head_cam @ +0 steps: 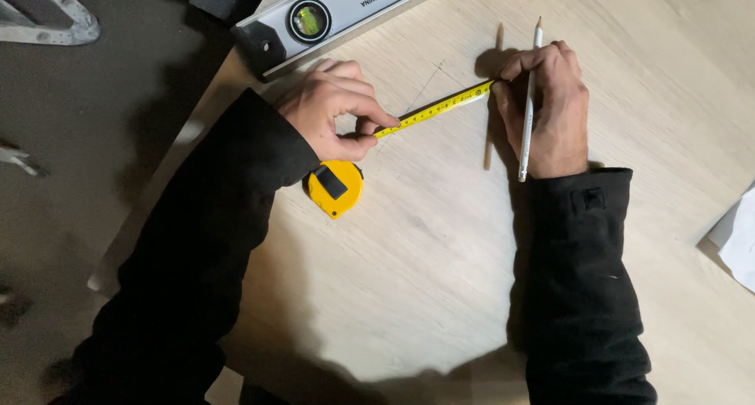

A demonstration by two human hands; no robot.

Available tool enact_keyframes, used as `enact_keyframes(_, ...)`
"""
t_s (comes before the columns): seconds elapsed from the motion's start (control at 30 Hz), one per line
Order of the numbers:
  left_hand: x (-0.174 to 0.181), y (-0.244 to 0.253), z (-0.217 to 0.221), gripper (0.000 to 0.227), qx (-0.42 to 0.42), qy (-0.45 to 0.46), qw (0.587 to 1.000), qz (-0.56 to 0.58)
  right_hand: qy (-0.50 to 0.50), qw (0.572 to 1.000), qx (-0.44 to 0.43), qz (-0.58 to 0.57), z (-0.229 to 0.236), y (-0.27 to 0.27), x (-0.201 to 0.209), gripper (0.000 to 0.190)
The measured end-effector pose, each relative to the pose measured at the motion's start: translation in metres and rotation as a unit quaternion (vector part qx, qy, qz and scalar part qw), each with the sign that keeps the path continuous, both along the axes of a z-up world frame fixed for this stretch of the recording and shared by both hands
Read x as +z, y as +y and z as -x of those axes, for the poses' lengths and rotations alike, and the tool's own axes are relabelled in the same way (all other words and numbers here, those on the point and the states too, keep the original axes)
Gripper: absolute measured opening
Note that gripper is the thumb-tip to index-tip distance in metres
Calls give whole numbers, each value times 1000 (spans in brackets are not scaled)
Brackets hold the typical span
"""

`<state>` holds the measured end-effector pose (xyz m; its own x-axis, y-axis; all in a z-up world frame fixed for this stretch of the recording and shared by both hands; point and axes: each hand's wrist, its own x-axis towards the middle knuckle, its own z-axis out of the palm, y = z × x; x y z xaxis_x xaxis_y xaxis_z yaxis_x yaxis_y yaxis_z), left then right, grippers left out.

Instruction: The person uses a spirit level and a tape measure to mark measurements on a large wooden board. They draw straight lines and make small marks at specific intervals using a pencil.

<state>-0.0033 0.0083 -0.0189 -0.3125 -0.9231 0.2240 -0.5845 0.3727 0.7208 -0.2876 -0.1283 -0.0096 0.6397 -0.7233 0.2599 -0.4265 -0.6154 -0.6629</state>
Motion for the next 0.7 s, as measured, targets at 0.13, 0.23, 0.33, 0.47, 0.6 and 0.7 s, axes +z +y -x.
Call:
enact_keyframes(0.13,-6,-1,-1,27,0,-7,1000,16,-1,1000,5,7,0,1,3,26)
enact_keyframes(0.23,-7,1,-2,26,2,-1,1000,17,-6,1000,0,-13,0,2,1,30)
enact_keyframes(0.33,-9,0,-2,26,2,6,1000,16,6,1000,6,13,2,1,-2,28)
enact_keyframes(0.47,-11,0,-3,26,-1,-10,1000,27,-8,1000,11,-2,1,0,-2,27)
enact_keyframes(0.6,-8,-1,-2,26,-2,-18,1000,22,8,1000,8,24,1,0,1,27)
enact_keyframes(0.7,-14,1,0,27,1,3,1000,1,24,1000,-8,7,0,1,2,29)
